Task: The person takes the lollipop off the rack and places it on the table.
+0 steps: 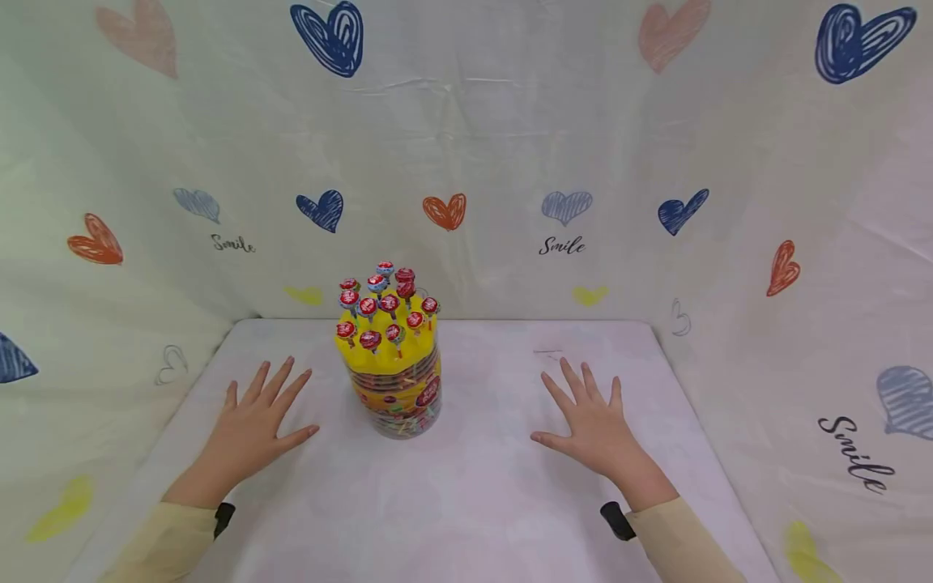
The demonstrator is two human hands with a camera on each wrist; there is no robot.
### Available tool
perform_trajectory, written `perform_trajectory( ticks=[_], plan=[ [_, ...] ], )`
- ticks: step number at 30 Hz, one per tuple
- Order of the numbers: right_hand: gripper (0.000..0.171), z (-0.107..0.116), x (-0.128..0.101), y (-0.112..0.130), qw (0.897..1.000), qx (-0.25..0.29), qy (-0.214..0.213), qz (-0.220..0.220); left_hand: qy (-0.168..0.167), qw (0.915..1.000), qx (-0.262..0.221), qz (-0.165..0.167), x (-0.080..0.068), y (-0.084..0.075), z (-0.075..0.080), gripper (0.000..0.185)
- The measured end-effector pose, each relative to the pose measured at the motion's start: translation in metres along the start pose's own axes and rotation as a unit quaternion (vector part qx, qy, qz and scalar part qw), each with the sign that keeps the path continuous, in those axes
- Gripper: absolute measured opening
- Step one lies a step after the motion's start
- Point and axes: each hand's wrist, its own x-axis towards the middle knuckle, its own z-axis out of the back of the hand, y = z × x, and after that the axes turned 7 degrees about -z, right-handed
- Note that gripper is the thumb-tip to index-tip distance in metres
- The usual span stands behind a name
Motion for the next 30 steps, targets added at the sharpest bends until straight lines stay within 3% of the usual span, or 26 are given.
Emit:
perform_trajectory(
  ticks=[7, 13, 17, 20, 23, 26, 30],
  plan=[
    [0.095, 0.008, 0.01, 0.006, 0.999, 0.029, -0.012, 0.027, -0.02, 0.9996, -0.006, -0.02, 0.024, -0.014, 0.008, 0.089],
    [0.096, 0.013, 0.023, 0.017, 0.996, 0.085, -0.018, 0.035, -0.016, 0.9997, -0.017, -0.011, 0.04, -0.019, 0.017, 0.094],
    [0.096, 0.013, 0.035, 0.029, 0.987, 0.152, -0.011, 0.045, -0.035, 0.9986, -0.04, -0.005, 0.05, -0.022, 0.021, 0.1],
    [0.095, 0.013, 0.045, 0.039, 0.978, 0.203, -0.005, 0.055, -0.06, 0.9942, -0.089, 0.002, 0.057, -0.025, 0.022, 0.104],
    [0.094, 0.011, 0.053, 0.05, 0.968, 0.245, -0.001, 0.063, -0.081, 0.9801, -0.18, 0.017, 0.065, -0.032, 0.023, 0.11],
    [0.094, 0.011, 0.061, 0.06, 0.954, 0.291, 0.002, 0.067, -0.098, 0.9571, -0.27, 0.036, 0.07, -0.039, 0.024, 0.114],
    [0.093, 0.011, 0.07, 0.074, 0.929, 0.364, 0.0, 0.065, -0.12, 0.9324, -0.337, 0.047, 0.075, -0.045, 0.026, 0.114]
  ],
)
